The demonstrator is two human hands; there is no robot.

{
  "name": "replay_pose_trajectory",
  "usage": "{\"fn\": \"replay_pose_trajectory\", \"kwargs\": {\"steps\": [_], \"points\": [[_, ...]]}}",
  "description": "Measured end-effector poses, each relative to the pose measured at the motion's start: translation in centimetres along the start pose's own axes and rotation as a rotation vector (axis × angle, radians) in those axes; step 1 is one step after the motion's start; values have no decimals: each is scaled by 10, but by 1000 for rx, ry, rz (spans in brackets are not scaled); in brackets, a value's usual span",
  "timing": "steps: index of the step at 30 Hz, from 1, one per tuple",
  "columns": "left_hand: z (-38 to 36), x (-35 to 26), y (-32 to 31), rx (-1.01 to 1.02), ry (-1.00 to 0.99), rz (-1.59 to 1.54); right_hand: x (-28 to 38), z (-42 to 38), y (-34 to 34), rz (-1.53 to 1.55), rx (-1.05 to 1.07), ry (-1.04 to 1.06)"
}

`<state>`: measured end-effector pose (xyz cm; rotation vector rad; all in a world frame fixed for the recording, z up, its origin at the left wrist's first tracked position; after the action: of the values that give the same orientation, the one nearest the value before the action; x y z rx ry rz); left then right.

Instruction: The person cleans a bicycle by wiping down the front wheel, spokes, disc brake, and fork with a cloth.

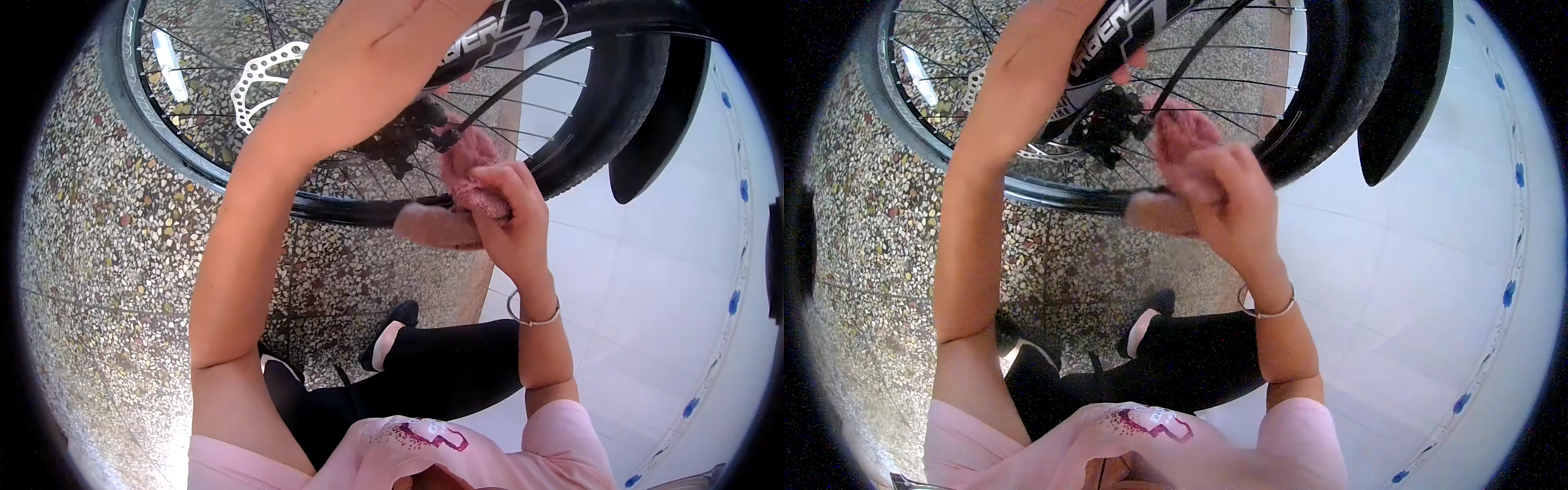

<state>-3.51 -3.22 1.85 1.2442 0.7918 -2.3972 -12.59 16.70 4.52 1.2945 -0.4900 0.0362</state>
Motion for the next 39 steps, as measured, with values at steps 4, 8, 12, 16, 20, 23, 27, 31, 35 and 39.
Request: {"fn": "replay_pose_trajectory", "kwargs": {"steps": [4, 8, 12, 16, 20, 23, 27, 31, 35, 39], "points": [[-1, 0, -4, -6, -3, -40, 0, -9, 2, -92, 298, -189], [-1, 1, -3, 1, -25, -71, -10, -13, 16, -22, -19, -122], [-1, 0, -1, -4, 33, 5, -4, -13, 34, -170, -186, 19], [-1, -9, -5, -24, 43, 13, -14, -13, 3, -388, 10, -72], [-2, -5, -16, -82, -36, -43, -29, -16, -22, -261, 91, -95], [-2, -6, -8, -89, -49, 48, -26, -10, -33, -217, 105, -32], [-2, -5, -9, -24, 13, 91, -11, -4, -45, -271, 44, 174], [-1, -1, -8, -25, 7, 72, -6, -6, -46, -298, 128, 217], [0, -1, -5, -42, -16, 86, -6, -10, -31, -216, 416, -41], [-1, 0, -3, -20, 6, 70, -2, -11, 2, -114, 245, -50]]}}
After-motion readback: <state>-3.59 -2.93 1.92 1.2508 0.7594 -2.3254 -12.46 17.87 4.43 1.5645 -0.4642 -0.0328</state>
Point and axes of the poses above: each hand's wrist, its own z-axis towards the middle knuckle, its own y-axis out of the back of the hand, x = y × z, the point moved 5 cm from there along z, towards the middle knuckle, and after that the axes turned 1 degree about y, right-handed, at the moved point
